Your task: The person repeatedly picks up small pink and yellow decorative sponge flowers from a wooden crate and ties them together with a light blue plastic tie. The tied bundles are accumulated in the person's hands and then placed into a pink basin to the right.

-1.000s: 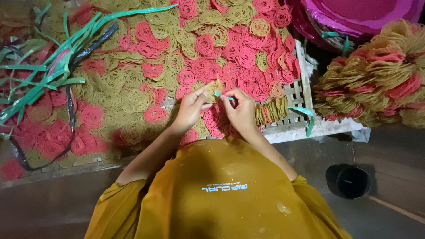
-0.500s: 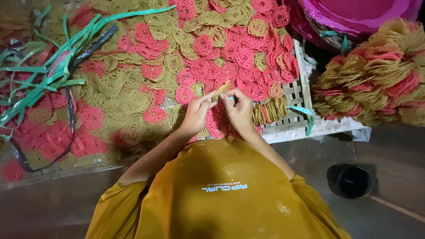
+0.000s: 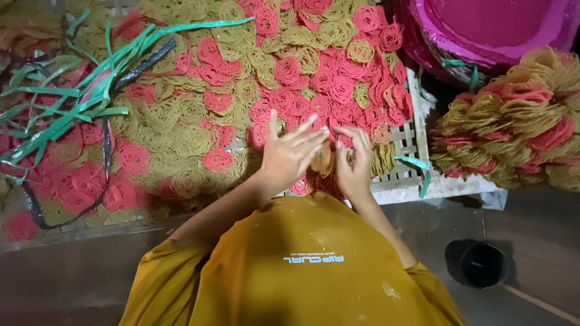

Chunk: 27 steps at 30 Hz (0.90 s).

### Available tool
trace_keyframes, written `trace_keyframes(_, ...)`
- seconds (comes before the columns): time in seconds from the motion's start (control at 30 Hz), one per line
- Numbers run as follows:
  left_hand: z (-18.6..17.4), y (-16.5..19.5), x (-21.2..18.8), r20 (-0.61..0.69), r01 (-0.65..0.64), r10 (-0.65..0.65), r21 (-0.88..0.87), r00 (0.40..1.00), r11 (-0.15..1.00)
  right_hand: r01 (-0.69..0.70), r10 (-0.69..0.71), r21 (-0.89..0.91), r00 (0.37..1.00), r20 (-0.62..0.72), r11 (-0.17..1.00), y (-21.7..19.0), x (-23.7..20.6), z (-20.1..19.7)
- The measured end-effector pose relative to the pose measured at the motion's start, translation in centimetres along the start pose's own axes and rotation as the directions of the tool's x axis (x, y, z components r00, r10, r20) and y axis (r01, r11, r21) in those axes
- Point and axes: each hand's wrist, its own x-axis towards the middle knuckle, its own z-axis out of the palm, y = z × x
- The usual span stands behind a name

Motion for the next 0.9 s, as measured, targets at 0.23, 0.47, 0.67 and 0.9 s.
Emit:
trace_keyframes(0.23, 1.1, -1.0, 0.7, 0.001, 0.039, -0.039, -0.142, 0.999, 0.989, -0.282, 0.188, 0.384, 0.946, 0.264, 0.879, 2.9, -1.4, 1.3)
trace_keyframes(0.47, -1.6, -9.3, 6.3, -0.034, 0.500, -0.509, 0.255, 0.860, 0.828, -0.357, 0.268, 0.510, 0.933, 0.240, 0.783, 2.7, -1.9, 2.0)
trace_keyframes(0.67, -2.3, -10.1, 6.9, 0.129, 0.643, -0.662, 0.163, 0.738, 0.748, -0.324, 0.253, 0.425, 0.943, 0.215, 0.845, 1.1, -1.0, 2.2)
trace_keyframes(0.9, -3.1, -10.5, 8.2, 0.065, 0.544, -0.585, 0.296, 0.809, 0.785, -0.504, 0.379, 0.508, 0.863, 0.335, 0.698, 0.2, 0.0, 3.5)
